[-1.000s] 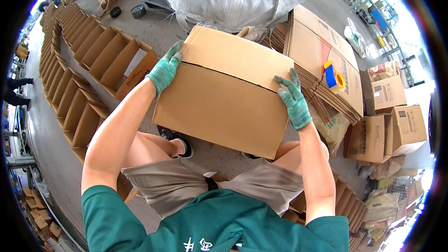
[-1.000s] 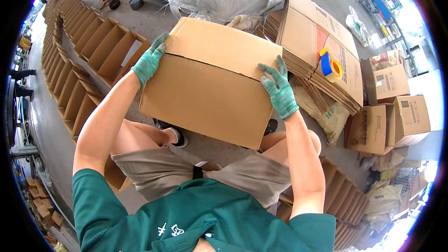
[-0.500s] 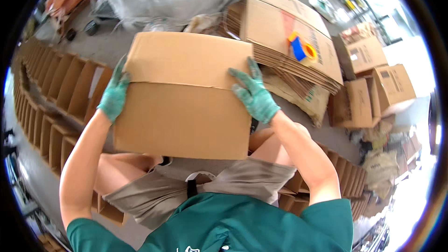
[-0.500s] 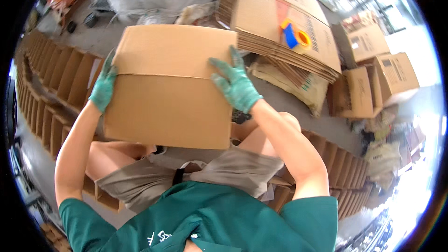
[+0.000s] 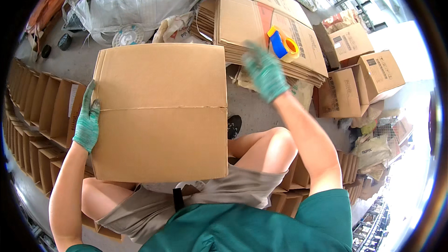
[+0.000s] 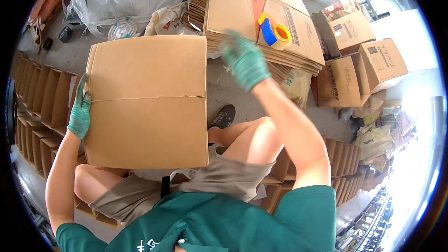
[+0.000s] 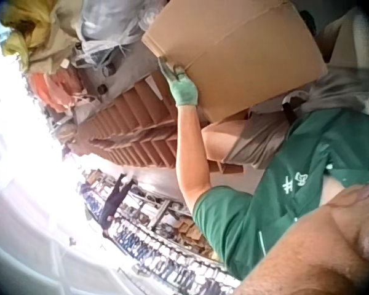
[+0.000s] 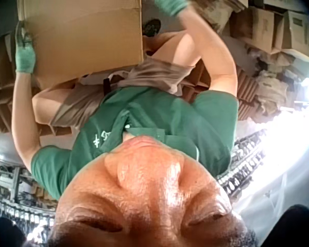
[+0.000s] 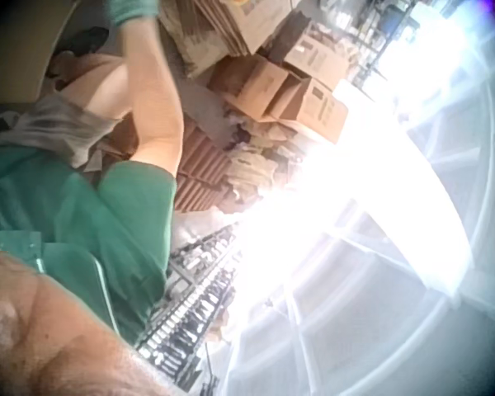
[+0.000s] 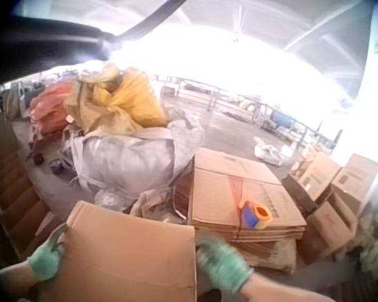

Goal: The person sits on the floor and repeatedly assembles cardboard boxes. They pick up flat-packed cardboard sheets, fold them into box shapes, and seal the seams using a handheld tape dispenser. The finished boxes are placed into a stack of similar boxes nearby.

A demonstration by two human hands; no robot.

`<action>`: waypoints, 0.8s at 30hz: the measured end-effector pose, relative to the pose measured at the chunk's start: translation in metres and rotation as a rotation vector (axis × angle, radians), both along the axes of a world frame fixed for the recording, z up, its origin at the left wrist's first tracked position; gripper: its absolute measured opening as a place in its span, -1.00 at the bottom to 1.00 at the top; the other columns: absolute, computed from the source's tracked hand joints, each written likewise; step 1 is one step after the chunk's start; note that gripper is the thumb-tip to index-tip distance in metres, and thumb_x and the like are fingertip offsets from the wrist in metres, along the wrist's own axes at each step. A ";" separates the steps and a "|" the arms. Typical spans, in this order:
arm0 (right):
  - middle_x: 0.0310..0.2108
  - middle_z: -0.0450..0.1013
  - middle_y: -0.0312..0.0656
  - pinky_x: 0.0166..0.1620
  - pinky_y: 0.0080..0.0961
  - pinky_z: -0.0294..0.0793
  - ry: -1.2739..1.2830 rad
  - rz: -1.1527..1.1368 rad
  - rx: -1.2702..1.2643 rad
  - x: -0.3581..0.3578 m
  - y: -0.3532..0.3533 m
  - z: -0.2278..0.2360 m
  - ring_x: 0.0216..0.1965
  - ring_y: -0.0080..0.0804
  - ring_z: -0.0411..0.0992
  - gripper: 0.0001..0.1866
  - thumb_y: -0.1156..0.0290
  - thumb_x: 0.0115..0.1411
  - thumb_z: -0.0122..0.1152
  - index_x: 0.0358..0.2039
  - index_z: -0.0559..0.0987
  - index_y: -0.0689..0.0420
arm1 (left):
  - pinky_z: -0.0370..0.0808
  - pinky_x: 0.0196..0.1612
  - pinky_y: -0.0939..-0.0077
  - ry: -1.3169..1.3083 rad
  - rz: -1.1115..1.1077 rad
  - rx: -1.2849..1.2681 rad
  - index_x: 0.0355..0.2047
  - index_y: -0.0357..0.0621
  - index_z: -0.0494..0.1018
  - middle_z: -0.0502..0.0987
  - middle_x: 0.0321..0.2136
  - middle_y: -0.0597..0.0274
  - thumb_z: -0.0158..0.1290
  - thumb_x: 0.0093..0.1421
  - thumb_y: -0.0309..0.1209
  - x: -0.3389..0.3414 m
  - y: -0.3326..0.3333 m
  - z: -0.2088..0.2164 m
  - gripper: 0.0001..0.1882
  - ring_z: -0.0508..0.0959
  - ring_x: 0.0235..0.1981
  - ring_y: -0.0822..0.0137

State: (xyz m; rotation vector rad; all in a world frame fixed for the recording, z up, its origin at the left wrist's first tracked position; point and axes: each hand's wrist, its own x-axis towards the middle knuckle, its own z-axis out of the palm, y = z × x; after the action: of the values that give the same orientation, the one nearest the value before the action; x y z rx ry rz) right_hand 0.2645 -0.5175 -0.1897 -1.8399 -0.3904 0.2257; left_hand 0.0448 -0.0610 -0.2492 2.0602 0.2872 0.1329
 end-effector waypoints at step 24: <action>-0.08 0.54 -0.16 0.05 -0.53 0.49 0.104 0.318 0.230 -0.057 0.078 0.088 -0.06 -0.47 0.50 -0.40 0.12 0.22 0.28 0.16 0.49 0.26 | 0.14 0.40 0.39 0.071 0.063 -0.103 0.46 0.14 0.09 0.29 0.35 0.13 -0.08 0.48 -0.34 0.007 -0.020 0.022 -0.43 0.24 0.35 0.30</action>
State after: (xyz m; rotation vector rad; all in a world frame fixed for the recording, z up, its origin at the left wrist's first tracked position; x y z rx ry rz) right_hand 0.2074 -0.4391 -0.1015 -1.5284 -0.6100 0.4732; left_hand 0.0516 -0.0807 -0.2268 1.9566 0.3957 0.0815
